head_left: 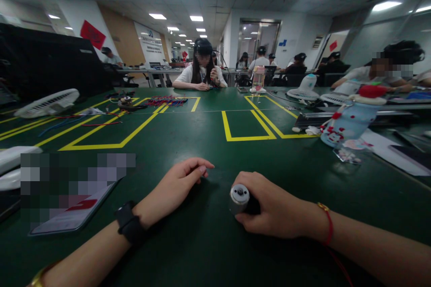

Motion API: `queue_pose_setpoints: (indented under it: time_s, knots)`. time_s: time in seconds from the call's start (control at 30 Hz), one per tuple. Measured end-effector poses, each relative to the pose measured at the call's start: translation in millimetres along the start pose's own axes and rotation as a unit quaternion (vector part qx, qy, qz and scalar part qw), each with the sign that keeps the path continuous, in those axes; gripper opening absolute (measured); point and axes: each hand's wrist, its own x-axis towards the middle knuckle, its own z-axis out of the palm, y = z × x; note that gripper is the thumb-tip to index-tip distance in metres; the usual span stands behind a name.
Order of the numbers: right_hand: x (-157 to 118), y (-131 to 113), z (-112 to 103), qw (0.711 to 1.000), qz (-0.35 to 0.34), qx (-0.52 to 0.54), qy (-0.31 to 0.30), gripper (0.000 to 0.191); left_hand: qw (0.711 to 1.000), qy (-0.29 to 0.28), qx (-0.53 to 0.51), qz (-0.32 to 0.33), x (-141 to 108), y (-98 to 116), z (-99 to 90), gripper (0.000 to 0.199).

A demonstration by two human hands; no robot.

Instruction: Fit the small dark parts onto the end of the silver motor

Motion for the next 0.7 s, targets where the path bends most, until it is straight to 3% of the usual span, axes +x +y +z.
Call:
queue_pose_setpoints:
  time_s: [0.17,0.33,0.47,0.7]
  knots:
    - [-1,1,1,1.0,-0.002,0.0,0.003,0.031,0.998,-0.011,0.055,0.01,-3,0,2.2,0.028]
    - [-1,2,2,1.0,-0.005,-0.004,0.008,0.032,0.985,0.01,0.137,0.107,-8,7,10.0,0.025]
    - [0,3,4,1.0,-0.008,-0.007,0.018,0.031,0.967,-0.007,0.172,0.186,-16,23,19.1,0.025]
    - [2,4,7,0.999,-0.009,-0.038,0.008,0.032,0.944,-0.027,0.221,0.242,-22,40,27.2,0.022]
